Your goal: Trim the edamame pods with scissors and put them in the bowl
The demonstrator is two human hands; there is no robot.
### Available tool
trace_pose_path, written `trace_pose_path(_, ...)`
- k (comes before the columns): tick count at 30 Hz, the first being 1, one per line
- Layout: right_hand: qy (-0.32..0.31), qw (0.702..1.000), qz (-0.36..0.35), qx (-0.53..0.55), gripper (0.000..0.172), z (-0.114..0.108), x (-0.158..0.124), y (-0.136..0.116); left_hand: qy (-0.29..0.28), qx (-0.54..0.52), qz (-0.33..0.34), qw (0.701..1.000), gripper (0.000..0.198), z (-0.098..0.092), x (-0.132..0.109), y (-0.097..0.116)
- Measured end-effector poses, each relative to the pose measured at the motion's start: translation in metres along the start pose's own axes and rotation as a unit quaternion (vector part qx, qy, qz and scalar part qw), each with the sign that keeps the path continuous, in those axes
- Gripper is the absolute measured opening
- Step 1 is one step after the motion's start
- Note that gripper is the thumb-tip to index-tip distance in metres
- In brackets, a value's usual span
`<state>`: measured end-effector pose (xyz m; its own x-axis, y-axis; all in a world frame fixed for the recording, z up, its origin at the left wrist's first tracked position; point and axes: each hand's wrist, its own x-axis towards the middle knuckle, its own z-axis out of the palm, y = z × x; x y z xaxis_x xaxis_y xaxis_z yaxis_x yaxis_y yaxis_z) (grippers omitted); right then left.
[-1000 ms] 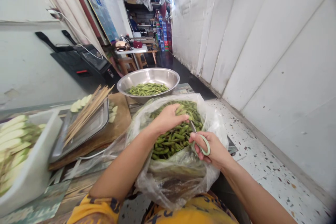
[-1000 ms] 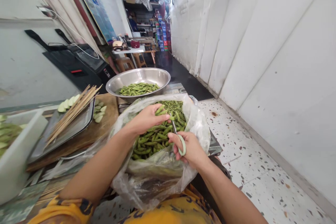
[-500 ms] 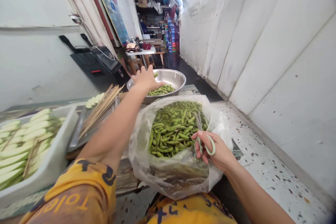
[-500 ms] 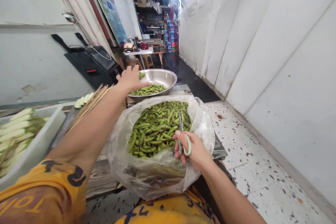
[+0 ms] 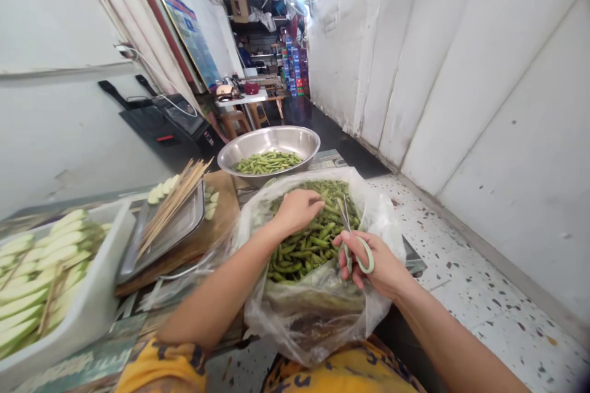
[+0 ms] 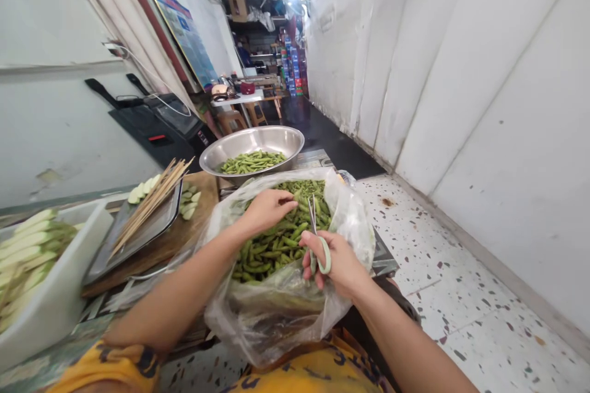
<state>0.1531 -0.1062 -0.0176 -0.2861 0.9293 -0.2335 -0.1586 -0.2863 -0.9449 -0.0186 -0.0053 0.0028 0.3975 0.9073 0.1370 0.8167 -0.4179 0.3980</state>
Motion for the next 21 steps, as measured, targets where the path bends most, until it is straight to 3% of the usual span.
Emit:
trace_pose_path(5,-0.006,1.000,0.020,-0.014,0.047,0.003,0.003,0.000,0.029,-0.077,0.052,0.995,0.025,-0.007,-0.015,0.006)
trace_pose_path(12,-0.003,0.999,0.020,-0.033,0.049,0.005,0.002,-0.002,-0.017,-0.054,0.107,0.993,0.027,-0.016,-0.024,0.017)
trace_pose_path(21,0.025,0.997,0.032,-0.068,0.042,0.003,0.001,0.001,-0.053,-0.078,0.111,0.989,0.025,-0.023,-0.027,0.018)
